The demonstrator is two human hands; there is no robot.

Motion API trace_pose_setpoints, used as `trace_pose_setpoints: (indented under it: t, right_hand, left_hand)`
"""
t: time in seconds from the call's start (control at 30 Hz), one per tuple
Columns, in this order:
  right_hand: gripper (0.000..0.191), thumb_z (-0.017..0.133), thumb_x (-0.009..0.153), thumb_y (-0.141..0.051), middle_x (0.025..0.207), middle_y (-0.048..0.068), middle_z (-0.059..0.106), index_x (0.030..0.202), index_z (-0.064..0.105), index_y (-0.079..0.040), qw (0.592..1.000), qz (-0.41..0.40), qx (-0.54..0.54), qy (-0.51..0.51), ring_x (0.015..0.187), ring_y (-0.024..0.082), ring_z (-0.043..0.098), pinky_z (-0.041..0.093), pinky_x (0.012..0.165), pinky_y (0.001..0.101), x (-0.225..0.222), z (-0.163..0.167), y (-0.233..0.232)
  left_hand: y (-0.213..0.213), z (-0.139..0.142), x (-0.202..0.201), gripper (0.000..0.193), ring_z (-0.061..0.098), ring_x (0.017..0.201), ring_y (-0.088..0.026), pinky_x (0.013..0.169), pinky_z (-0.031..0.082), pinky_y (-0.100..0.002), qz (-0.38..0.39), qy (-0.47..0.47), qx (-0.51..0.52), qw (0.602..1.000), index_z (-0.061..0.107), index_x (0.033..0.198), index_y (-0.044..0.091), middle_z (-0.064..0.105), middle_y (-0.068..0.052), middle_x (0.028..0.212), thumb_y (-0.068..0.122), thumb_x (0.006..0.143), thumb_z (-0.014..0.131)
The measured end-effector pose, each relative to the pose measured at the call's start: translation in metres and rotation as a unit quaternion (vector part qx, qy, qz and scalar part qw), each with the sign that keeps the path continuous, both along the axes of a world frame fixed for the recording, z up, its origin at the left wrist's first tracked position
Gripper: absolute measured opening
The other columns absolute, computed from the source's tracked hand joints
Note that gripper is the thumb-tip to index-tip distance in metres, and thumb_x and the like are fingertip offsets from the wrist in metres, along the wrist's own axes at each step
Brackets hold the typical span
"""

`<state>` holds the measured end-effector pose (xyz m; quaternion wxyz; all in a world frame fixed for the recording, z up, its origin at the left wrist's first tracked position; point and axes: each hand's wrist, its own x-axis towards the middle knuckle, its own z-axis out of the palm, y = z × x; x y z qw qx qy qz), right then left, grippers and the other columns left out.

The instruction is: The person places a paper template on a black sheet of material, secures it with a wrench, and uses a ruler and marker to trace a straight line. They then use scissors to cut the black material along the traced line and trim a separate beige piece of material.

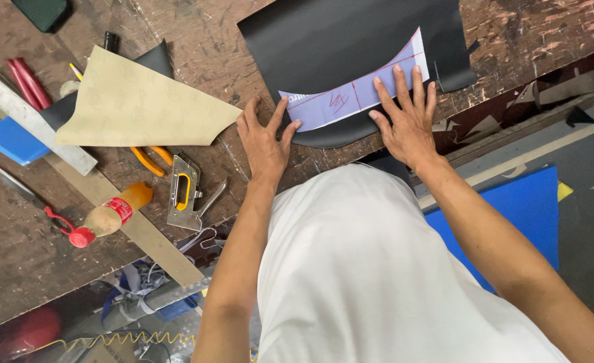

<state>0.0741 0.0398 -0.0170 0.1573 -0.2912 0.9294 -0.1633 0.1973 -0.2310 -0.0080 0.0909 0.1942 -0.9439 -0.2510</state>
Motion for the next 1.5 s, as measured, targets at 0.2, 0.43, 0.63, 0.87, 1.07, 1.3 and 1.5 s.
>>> trace_pose_setpoints:
  t: [0.2,0.43,0.63,0.87,1.07,1.3,1.5]
  right_hand:
    - [0.060,0.051,0.112,-0.043,0.176,0.012,0.011,0.167,0.036,-0.025,1.000,0.000,0.005,-0.006,0.160,0.040,0.000,-0.001,0.127,0.0643,-0.001,0.003,-0.001]
    - [0.059,0.052,0.111,-0.044,0.176,0.012,0.012,0.166,0.037,-0.025,1.000,-0.008,0.000,-0.021,0.161,0.039,0.000,-0.002,0.127,0.0639,0.000,0.005,-0.003]
    - [0.060,0.053,0.111,-0.043,0.176,0.012,0.013,0.166,0.038,-0.024,1.000,-0.007,-0.007,-0.017,0.161,0.040,0.000,-0.002,0.128,0.0637,0.001,0.003,-0.002]
    - [0.060,0.054,0.112,-0.042,0.177,0.013,0.012,0.167,0.038,-0.024,1.000,-0.008,-0.004,-0.018,0.161,0.040,0.000,-0.002,0.128,0.0628,0.002,0.003,-0.003]
    - [0.061,0.054,0.111,-0.042,0.176,0.012,0.011,0.167,0.037,-0.024,1.000,-0.009,0.004,-0.024,0.161,0.039,-0.001,-0.003,0.128,0.0617,0.003,0.003,-0.005]
    - [0.061,0.053,0.112,-0.042,0.177,0.011,0.009,0.167,0.035,-0.025,1.000,-0.008,0.009,-0.027,0.161,0.038,-0.003,-0.004,0.128,0.0613,0.003,0.003,-0.005]
    - [0.060,0.052,0.112,-0.043,0.177,0.010,0.009,0.167,0.036,-0.026,1.000,-0.009,0.011,-0.027,0.161,0.038,-0.003,-0.004,0.128,0.0612,0.002,0.003,-0.005]
  left_hand:
    - [-0.002,0.003,-0.002,0.051,0.047,0.122,-0.038,0.106,0.044,-0.049,-0.008,-0.004,-0.004,1.000,0.073,0.133,0.024,0.046,-0.020,0.141,0.039,0.085,0.084]
    - [-0.011,0.016,-0.005,0.050,0.050,0.117,-0.035,0.103,0.047,-0.045,-0.024,-0.001,0.016,1.000,0.075,0.130,0.022,0.049,-0.018,0.137,0.035,0.083,0.087]
    - [-0.016,0.024,-0.008,0.048,0.051,0.118,-0.033,0.103,0.049,-0.043,-0.024,-0.010,0.045,0.999,0.077,0.125,0.020,0.051,-0.014,0.135,0.032,0.080,0.088]
    - [-0.024,0.022,-0.009,0.038,0.052,0.113,-0.032,0.098,0.050,-0.041,-0.031,0.002,0.058,0.998,0.078,0.122,0.022,0.052,-0.012,0.130,0.017,0.085,0.084]
    - [-0.027,0.020,-0.006,0.050,0.054,0.107,-0.029,0.096,0.052,-0.038,-0.026,-0.026,0.058,0.998,0.080,0.123,0.025,0.054,-0.009,0.129,-0.002,0.082,0.072]
    - [-0.024,0.016,-0.007,0.034,0.052,0.109,-0.030,0.096,0.050,-0.040,-0.019,0.009,0.051,0.998,0.080,0.120,0.021,0.052,-0.010,0.130,0.026,0.087,0.085]
    - [-0.016,0.011,-0.006,0.053,0.053,0.115,-0.030,0.100,0.050,-0.040,-0.006,0.016,0.031,0.999,0.079,0.120,0.021,0.052,-0.011,0.132,0.041,0.072,0.090]
